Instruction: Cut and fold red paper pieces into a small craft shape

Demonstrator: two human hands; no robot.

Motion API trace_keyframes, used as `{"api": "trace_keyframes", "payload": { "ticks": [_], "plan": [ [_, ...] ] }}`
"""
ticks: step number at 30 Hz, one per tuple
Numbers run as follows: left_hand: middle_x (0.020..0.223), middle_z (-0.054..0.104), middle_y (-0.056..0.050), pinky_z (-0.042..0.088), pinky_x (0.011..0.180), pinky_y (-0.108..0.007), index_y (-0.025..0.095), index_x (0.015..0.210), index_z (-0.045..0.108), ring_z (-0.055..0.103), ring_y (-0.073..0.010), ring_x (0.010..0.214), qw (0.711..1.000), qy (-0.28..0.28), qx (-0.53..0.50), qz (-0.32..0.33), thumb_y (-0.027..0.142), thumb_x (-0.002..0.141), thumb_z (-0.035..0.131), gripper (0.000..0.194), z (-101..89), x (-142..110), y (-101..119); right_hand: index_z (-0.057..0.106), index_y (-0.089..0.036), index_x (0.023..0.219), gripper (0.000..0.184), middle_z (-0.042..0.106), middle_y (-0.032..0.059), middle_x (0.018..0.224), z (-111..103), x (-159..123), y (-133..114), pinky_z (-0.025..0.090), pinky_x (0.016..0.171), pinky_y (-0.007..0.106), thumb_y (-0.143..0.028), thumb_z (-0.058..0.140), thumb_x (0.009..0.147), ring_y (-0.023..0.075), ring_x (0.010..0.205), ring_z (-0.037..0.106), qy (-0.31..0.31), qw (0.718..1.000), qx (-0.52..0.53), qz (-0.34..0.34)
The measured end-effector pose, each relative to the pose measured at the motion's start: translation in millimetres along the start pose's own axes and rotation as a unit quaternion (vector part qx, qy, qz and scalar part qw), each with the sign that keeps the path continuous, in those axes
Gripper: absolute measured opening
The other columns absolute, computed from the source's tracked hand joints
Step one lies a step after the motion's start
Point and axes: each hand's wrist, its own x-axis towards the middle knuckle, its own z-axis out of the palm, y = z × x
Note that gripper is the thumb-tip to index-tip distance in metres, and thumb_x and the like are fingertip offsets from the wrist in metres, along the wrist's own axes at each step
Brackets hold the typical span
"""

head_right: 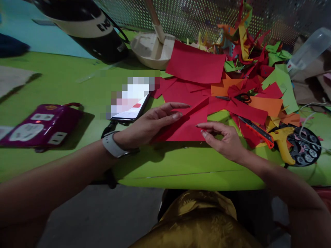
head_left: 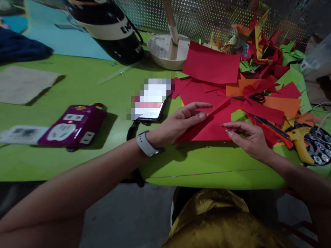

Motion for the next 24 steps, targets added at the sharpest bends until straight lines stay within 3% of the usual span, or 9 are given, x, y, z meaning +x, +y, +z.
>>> {"api": "trace_keyframes", "payload": {
  "ticks": [6,11,19,24],
  "plan": [
    [0.082,0.075,0.001,0.054,0.069,-0.020,0.022,0.132,0.070,0.069,-0.0128,0.077,0.999,-0.007,0.040,0.005,0.032,0.078,0.090,0.059,-5.9,3,-1,0.080,-0.021,0.105,0.020,0.080,0.0026,0.088,2,-1,1,0.064,0.067,0.028,-0.030,0.070,0.090,0.0134,0.071,0.074,-0.008,1.000,0.017,0.015],
    [0.087,0.078,-0.001,0.057,0.077,-0.024,0.019,0.124,0.074,0.071,-0.0151,0.084,0.996,0.013,0.083,-0.041,0.029,0.079,0.087,0.048,-8.1,6,-1,0.078,-0.025,0.104,0.016,0.080,0.0002,0.083,-7,4,-11,0.065,0.066,0.028,-0.028,0.070,0.091,0.0138,0.069,0.075,0.039,0.999,0.012,-0.015],
    [0.095,0.079,-0.004,0.058,0.078,-0.029,0.019,0.116,0.076,0.071,-0.0202,0.090,0.982,0.030,0.180,-0.053,0.035,0.079,0.083,0.041,-11.6,8,1,0.080,-0.025,0.099,0.012,0.080,-0.0025,0.081,-50,4,-47,0.067,0.068,0.025,-0.020,0.073,0.091,0.0121,0.070,0.076,0.142,0.987,-0.041,-0.054],
    [0.093,0.079,-0.004,0.053,0.069,-0.026,0.018,0.113,0.075,0.069,-0.0199,0.087,0.974,0.019,0.223,-0.023,0.041,0.079,0.083,0.042,-12.5,6,1,0.080,-0.021,0.098,0.014,0.080,0.0002,0.079,-85,-17,-39,0.064,0.068,0.025,-0.018,0.071,0.088,0.0127,0.069,0.075,0.178,0.979,-0.100,0.015]
  ]
}}
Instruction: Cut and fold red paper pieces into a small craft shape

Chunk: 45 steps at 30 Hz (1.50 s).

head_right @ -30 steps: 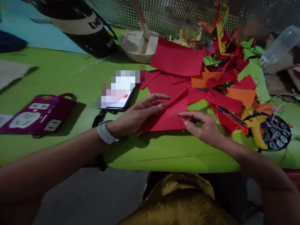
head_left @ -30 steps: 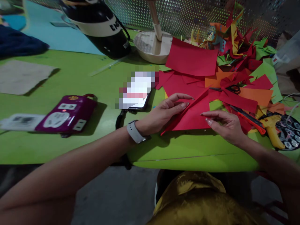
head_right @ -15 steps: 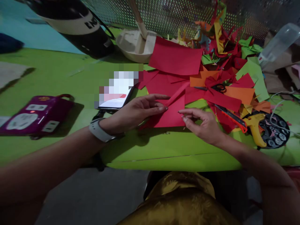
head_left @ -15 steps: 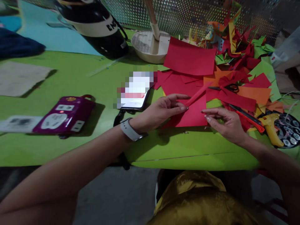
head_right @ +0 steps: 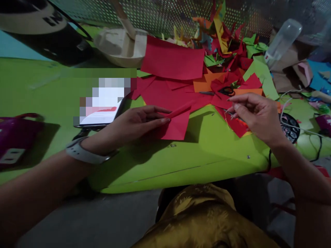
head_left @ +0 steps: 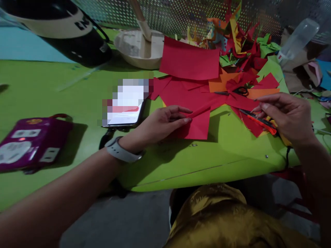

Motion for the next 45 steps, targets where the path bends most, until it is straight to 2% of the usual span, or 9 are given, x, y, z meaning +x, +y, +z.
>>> {"api": "trace_keyframes", "payload": {
  "ticks": [5,11,14,17,23,28,34,39,45],
  "plan": [
    [0.088,0.080,-0.001,0.050,0.069,-0.022,0.021,0.099,0.078,0.067,-0.0160,0.083,1.000,0.002,0.016,-0.007,0.037,0.080,0.085,0.026,-2.0,2,-5,0.080,-0.024,0.099,0.018,0.078,0.0061,0.086,-36,-15,25,0.061,0.069,0.039,-0.036,0.070,0.090,0.0225,0.072,0.072,-0.057,0.972,-0.218,0.074],
    [0.079,0.078,0.004,0.048,0.064,-0.020,0.025,0.092,0.078,0.064,-0.0123,0.074,1.000,0.005,0.012,-0.023,0.037,0.078,0.085,0.020,-2.7,3,-4,0.077,-0.025,0.108,0.028,0.077,0.0119,0.114,-51,-22,44,0.056,0.096,0.049,-0.042,0.058,0.095,0.0337,0.111,0.071,-0.120,0.890,-0.441,0.003],
    [0.078,0.078,0.005,0.049,0.062,-0.020,0.027,0.091,0.078,0.065,-0.0128,0.073,1.000,-0.003,0.000,-0.019,0.042,0.076,0.087,0.023,-2.7,2,-3,0.076,-0.021,0.119,0.037,0.077,0.0149,0.119,-41,-23,46,0.054,0.098,0.049,-0.043,0.059,0.095,0.0349,0.113,0.070,-0.177,0.871,-0.458,0.007],
    [0.077,0.077,0.004,0.049,0.059,-0.020,0.027,0.090,0.079,0.064,-0.0136,0.071,1.000,-0.004,-0.012,-0.012,0.043,0.077,0.086,0.022,-3.1,3,-5,0.075,-0.024,0.123,0.037,0.078,0.0116,0.121,-27,-24,44,0.054,0.099,0.047,-0.041,0.062,0.094,0.0333,0.114,0.071,-0.208,0.886,-0.415,-0.005],
    [0.081,0.078,-0.001,0.049,0.062,-0.021,0.020,0.094,0.079,0.064,-0.0138,0.073,0.999,-0.009,-0.014,-0.045,0.032,0.078,0.085,0.020,-4.9,4,-5,0.078,-0.021,0.115,0.033,0.078,0.0126,0.115,-9,7,34,0.054,0.095,0.046,-0.037,0.054,0.100,0.0320,0.108,0.073,-0.152,0.909,-0.388,-0.010],
    [0.082,0.078,0.000,0.049,0.064,-0.020,0.020,0.095,0.079,0.064,-0.0140,0.075,0.999,-0.006,-0.014,-0.038,0.029,0.079,0.083,0.018,-3.7,2,0,0.066,-0.014,0.137,0.043,0.066,0.0185,0.141,7,66,41,0.049,0.100,0.045,-0.023,0.043,0.102,0.0352,0.133,0.060,-0.179,0.835,-0.521,0.001],
    [0.100,0.081,-0.004,0.055,0.073,-0.022,0.021,0.114,0.076,0.071,-0.0181,0.093,0.998,-0.041,-0.057,0.003,0.032,0.080,0.081,0.036,-3.5,2,-1,0.068,-0.014,0.132,0.042,0.069,0.0193,0.133,14,106,58,0.050,0.086,0.039,-0.026,0.061,0.093,0.0340,0.117,0.067,-0.288,0.784,-0.550,-0.017],
    [0.104,0.081,-0.006,0.059,0.078,-0.027,0.021,0.125,0.071,0.074,-0.0200,0.096,0.997,-0.059,-0.042,0.009,0.036,0.083,0.078,0.045,-6.3,5,-7,0.073,-0.016,0.121,0.034,0.074,0.0156,0.121,11,117,55,0.044,0.072,0.034,-0.025,0.064,0.090,0.0302,0.106,0.068,-0.306,0.740,-0.599,0.006],
    [0.100,0.080,-0.007,0.060,0.088,-0.032,0.019,0.104,0.076,0.075,-0.0226,0.099,0.997,-0.055,-0.051,0.012,0.032,0.081,0.081,0.027,-5.2,5,-5,0.068,-0.006,0.127,0.035,0.069,0.0247,0.127,11,99,20,0.029,0.066,0.037,-0.020,0.050,0.100,0.0343,0.106,0.068,-0.230,0.711,-0.664,-0.018]
  ]
}}
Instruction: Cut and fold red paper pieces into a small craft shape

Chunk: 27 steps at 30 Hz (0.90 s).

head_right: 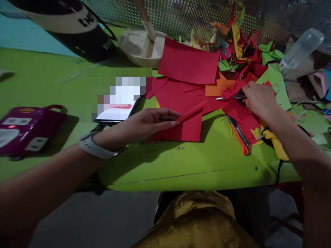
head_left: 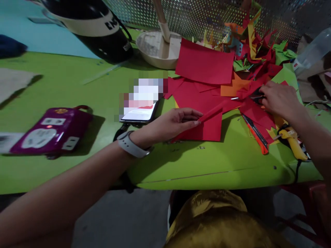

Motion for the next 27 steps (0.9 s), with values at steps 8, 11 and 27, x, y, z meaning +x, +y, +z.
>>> {"api": "trace_keyframes", "payload": {
  "ticks": [8,11,27],
  "plan": [
    [0.097,0.079,-0.008,0.059,0.077,-0.030,0.019,0.103,0.078,0.073,-0.0203,0.086,1.000,-0.011,0.015,0.019,0.041,0.083,0.082,0.030,-0.7,-2,0,0.069,-0.015,0.121,0.034,0.072,0.0203,0.123,-2,-25,14,0.032,0.064,0.037,-0.034,0.057,0.097,0.0344,0.105,0.067,0.005,0.999,0.030,0.034],
    [0.098,0.080,-0.008,0.059,0.076,-0.029,0.020,0.100,0.078,0.073,-0.0208,0.087,0.999,-0.007,0.023,0.025,0.044,0.081,0.083,0.031,-0.8,-3,1,0.071,-0.016,0.122,0.036,0.075,0.0172,0.120,1,-37,17,0.035,0.066,0.036,-0.035,0.059,0.093,0.0340,0.105,0.068,-0.004,0.994,0.101,0.039],
    [0.097,0.080,-0.007,0.062,0.075,-0.032,0.024,0.102,0.080,0.072,-0.0223,0.088,0.999,-0.030,-0.005,-0.022,0.055,0.077,0.084,0.040,-4.8,-1,-5,0.073,-0.022,0.119,0.026,0.076,0.0090,0.120,25,-57,-35,0.048,0.073,0.031,-0.035,0.063,0.098,0.0243,0.099,0.073,-0.058,0.976,0.203,-0.063]
  ]
}}
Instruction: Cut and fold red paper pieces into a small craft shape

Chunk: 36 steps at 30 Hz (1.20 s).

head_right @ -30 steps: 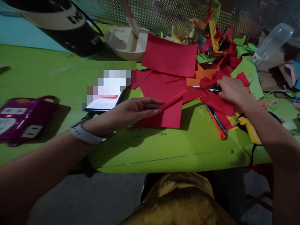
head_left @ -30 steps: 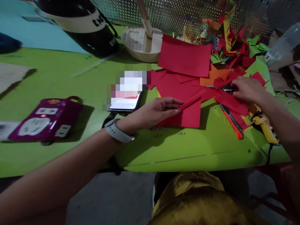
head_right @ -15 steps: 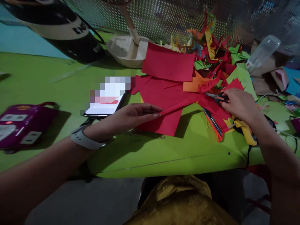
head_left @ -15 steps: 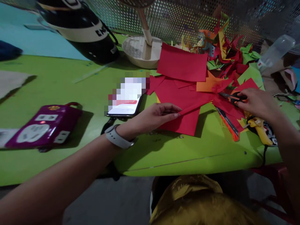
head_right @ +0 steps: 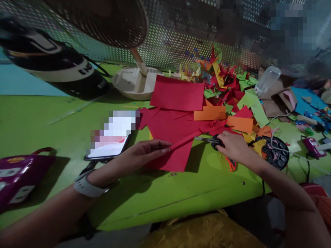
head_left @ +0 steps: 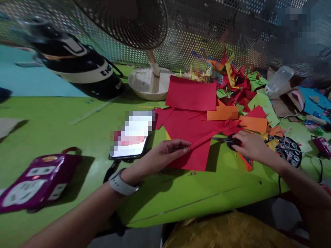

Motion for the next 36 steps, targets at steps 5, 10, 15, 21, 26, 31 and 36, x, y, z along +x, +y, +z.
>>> {"api": "trace_keyframes", "payload": {
  "ticks": [5,10,15,21,26,31,36],
  "plan": [
    [0.096,0.079,-0.007,0.060,0.074,-0.032,0.022,0.109,0.079,0.071,-0.0230,0.087,0.999,-0.003,0.026,-0.020,0.060,0.078,0.079,0.050,-0.5,1,-8,0.071,-0.019,0.125,0.028,0.074,0.0105,0.125,-8,0,-19,0.048,0.075,0.031,-0.030,0.060,0.102,0.0255,0.108,0.072,-0.037,0.999,-0.032,-0.012],
    [0.098,0.080,-0.007,0.061,0.079,-0.034,0.023,0.108,0.081,0.071,-0.0224,0.086,1.000,-0.009,0.028,-0.008,0.060,0.080,0.078,0.046,-0.4,2,-13,0.072,-0.019,0.127,0.030,0.075,0.0108,0.118,-8,5,-26,0.047,0.069,0.031,-0.033,0.059,0.104,0.0243,0.096,0.073,-0.048,0.998,-0.023,-0.033],
    [0.098,0.081,-0.009,0.062,0.075,-0.033,0.024,0.108,0.083,0.072,-0.0233,0.084,1.000,-0.009,0.020,0.003,0.059,0.082,0.079,0.044,-0.5,1,-12,0.076,-0.022,0.124,0.029,0.075,0.0098,0.115,-2,18,-19,0.041,0.065,0.028,-0.033,0.060,0.103,0.0199,0.091,0.071,-0.017,0.997,0.030,-0.076],
    [0.099,0.081,-0.009,0.062,0.072,-0.030,0.024,0.111,0.083,0.072,-0.0231,0.085,0.999,-0.006,0.033,0.002,0.058,0.085,0.076,0.043,-1.9,-1,-17,0.082,-0.021,0.098,0.022,0.078,0.0058,0.095,-5,32,-18,0.029,0.058,0.028,-0.031,0.063,0.101,0.0158,0.079,0.068,-0.025,0.993,0.049,-0.108],
    [0.105,0.081,-0.008,0.062,0.079,-0.032,0.025,0.116,0.081,0.074,-0.0228,0.090,0.999,-0.020,0.039,-0.006,0.056,0.087,0.073,0.043,-3.0,0,-21,0.081,-0.021,0.095,0.025,0.081,0.0047,0.090,-7,34,-26,0.032,0.061,0.030,-0.029,0.059,0.103,0.0167,0.078,0.069,-0.009,0.991,0.062,-0.122],
    [0.102,0.081,-0.009,0.062,0.074,-0.031,0.023,0.114,0.081,0.074,-0.0236,0.087,0.998,-0.018,0.063,-0.001,0.060,0.089,0.069,0.046,-4.2,0,-23,0.079,-0.023,0.106,0.024,0.081,0.0063,0.105,-30,58,9,0.048,0.078,0.031,-0.031,0.056,0.103,0.0209,0.092,0.073,0.122,0.979,0.132,-0.098],
    [0.106,0.083,-0.008,0.063,0.073,-0.028,0.027,0.117,0.081,0.077,-0.0238,0.086,0.990,-0.009,0.133,0.042,0.055,0.094,0.065,0.040,-2.0,-3,-24,0.077,-0.023,0.115,0.031,0.074,0.0117,0.121,-85,130,94,0.050,0.095,0.042,-0.028,0.049,0.102,0.0297,0.114,0.066,0.327,0.939,0.058,0.083]
  ]
}}
